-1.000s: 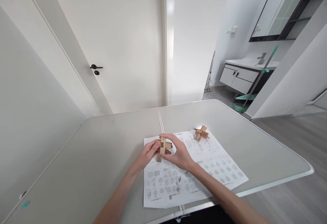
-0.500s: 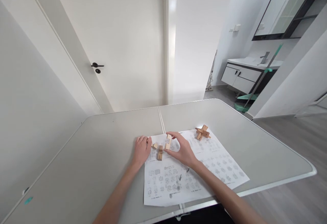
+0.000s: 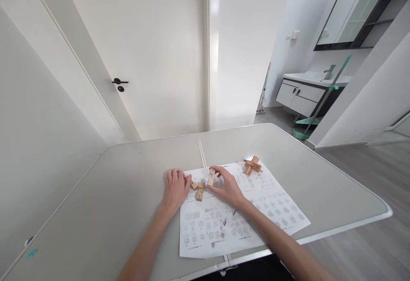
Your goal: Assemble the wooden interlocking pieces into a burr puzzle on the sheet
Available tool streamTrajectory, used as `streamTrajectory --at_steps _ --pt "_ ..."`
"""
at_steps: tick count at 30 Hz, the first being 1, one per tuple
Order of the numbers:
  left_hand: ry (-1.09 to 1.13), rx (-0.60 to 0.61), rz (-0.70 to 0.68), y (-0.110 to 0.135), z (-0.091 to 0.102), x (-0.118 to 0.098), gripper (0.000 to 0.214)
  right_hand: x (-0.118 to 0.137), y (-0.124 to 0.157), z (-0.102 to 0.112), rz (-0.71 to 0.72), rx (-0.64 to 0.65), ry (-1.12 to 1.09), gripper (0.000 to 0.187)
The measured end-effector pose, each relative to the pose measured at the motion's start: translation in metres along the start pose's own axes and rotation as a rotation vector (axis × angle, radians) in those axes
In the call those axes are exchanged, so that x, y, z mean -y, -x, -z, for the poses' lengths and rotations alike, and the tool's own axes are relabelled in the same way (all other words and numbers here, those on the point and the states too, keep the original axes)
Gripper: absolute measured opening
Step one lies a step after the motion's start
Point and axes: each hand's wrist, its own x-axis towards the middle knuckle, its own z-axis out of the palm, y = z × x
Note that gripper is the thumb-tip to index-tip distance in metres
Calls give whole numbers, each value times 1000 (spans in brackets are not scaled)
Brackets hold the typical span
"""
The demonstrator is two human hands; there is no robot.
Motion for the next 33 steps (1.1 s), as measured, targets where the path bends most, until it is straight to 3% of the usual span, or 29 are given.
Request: streamTrajectory --at_steps 3,5,8,10,14,19,27,33 --pt "217 78 -53 -5 10 4 28 2 0 1 -4 -11 6 54" --pt "360 222 -152 -7 19 7 31 3 0 3 -3 -26 4 54" --pt "432 399 -301 -7 28 7 79 4 0 4 -5 -47 -4 55" --pt "427 436 -345 -5 31 5 89 3 0 4 -11 -57 -7 55" --pt "518 400 -313 -4 36 -6 61 4 -1 4 -36 -75 -46 54" --pt "799 299 -112 1 41 -25 48 19 0 0 -95 -121 -144 55" --pt "748 139 173 11 31 -47 52 53 7 -23 -215 -194 -60 58" --pt "828 65 142 15 33 -59 48 63 9 -33 -206 -236 -62 55"
